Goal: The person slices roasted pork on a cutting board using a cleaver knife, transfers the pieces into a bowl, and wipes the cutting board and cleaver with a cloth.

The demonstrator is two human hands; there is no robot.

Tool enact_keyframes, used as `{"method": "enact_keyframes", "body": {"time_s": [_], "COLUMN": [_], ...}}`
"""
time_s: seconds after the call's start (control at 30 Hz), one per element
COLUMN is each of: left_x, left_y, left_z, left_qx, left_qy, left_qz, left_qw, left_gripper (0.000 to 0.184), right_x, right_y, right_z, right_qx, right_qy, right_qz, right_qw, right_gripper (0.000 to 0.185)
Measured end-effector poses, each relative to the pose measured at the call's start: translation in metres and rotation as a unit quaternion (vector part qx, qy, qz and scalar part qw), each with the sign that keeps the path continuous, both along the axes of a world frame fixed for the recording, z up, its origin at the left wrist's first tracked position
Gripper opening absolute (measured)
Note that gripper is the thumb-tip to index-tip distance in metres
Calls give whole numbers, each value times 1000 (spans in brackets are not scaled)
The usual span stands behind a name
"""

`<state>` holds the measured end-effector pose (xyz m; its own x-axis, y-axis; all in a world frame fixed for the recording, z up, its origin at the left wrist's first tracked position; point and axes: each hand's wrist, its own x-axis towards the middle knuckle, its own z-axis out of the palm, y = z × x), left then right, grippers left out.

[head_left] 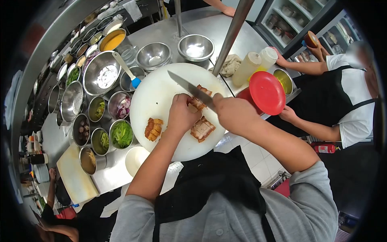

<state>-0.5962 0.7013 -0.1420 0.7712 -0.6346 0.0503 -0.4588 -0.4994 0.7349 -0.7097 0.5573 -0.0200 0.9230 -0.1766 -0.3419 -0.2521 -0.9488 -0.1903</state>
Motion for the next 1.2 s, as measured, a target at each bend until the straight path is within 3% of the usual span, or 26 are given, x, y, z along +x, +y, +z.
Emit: {"method": "enact_keyframes", "body": {"time_s": [0.13, 0.23, 0.3, 0.4, 0.53, 0.6, 0.7, 1.0, 1.2], "left_x": [-3, 2, 2, 4, 11, 12, 15, 13, 14], "left_y": [0, -8, -15, -29, -41, -43, -47, -45, -49], "left_z": [14, 22, 18, 21, 27, 26, 22, 13, 10], "left_qx": [19, 89, 115, 177, 232, 235, 237, 145, 149], "left_qy": [-18, 32, -104, -175, -144, -154, -138, -113, -87], "left_qz": [25, 60, 44, 17, -29, -48, -55, -50, -28], "left_qw": [999, 994, 987, 968, 962, 958, 960, 982, 985], "left_gripper": [50, 57, 73, 80, 77, 63, 56, 48, 52], "right_x": [-9, -20, -25, -31, -37, -37, -38, -20, 15], "right_y": [-15, -29, -34, -36, -35, -36, -38, -36, -29], "right_z": [32, 32, 34, 31, 33, 33, 32, 30, 7], "right_qx": [-22, -52, -67, -68, -75, -78, -60, -50, 9], "right_qy": [-24, -16, -1, 24, 37, 42, 39, 61, -9], "right_qz": [-20, -18, -11, 1, 12, 22, 24, 29, 27], "right_qw": [999, 998, 998, 997, 996, 996, 997, 996, 1000], "right_gripper": [22, 20, 20, 21, 19, 18, 17, 16, 17]}}
